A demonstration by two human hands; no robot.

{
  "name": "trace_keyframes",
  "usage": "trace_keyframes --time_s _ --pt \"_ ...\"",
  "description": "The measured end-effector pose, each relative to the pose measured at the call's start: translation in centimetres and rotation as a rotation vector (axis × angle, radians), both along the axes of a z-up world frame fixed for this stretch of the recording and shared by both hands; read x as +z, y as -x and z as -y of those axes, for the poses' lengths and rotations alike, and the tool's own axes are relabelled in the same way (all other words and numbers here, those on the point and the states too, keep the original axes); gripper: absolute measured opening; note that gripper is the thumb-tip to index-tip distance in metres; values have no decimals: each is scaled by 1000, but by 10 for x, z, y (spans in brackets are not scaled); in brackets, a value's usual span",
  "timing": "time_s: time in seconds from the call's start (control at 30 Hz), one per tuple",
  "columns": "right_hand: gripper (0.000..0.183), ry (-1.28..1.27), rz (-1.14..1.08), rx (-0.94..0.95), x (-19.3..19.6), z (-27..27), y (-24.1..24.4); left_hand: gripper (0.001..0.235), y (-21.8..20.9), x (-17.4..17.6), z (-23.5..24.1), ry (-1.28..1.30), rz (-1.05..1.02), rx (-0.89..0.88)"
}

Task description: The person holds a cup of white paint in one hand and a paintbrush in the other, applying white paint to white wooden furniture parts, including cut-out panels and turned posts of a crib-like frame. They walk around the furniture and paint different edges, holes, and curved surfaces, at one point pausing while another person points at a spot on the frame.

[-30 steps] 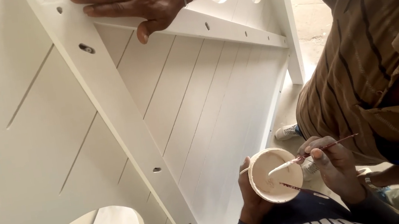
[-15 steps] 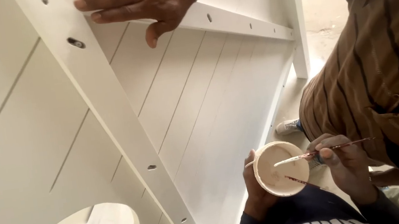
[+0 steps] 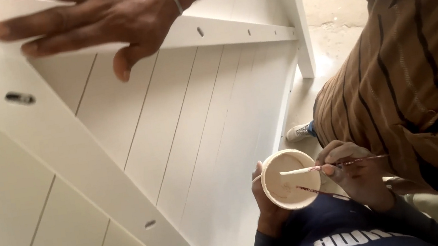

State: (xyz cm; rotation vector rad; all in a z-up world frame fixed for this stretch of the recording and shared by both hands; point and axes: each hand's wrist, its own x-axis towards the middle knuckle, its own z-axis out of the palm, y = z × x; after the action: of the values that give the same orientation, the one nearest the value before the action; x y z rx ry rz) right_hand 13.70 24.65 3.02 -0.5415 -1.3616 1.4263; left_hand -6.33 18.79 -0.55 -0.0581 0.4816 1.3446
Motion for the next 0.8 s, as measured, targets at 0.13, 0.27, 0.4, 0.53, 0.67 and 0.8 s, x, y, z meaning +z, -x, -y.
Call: trace_keyframes --time_s 0.13,0.27,0.4,0.53,0.67,0.8 --pt "14 -7 125 -73 10 -17 11 69 13 6 -28 -15 54 -58" --pt "16 6 143 -134 11 -28 23 71 29 10 -47 -16 85 -132" --pt "15 -2 130 -151 9 -35 38 71 49 5 -63 -38 58 -170" --pt "15 -28 144 -176 16 -36 50 71 61 12 -73 -60 29 -185" --pt "16 -70 136 -201 16 -38 57 70 69 13 -76 -71 -10 -184" --pt "16 -30 106 -225 12 -38 57 70 72 -14 -70 -185 -284 -174"
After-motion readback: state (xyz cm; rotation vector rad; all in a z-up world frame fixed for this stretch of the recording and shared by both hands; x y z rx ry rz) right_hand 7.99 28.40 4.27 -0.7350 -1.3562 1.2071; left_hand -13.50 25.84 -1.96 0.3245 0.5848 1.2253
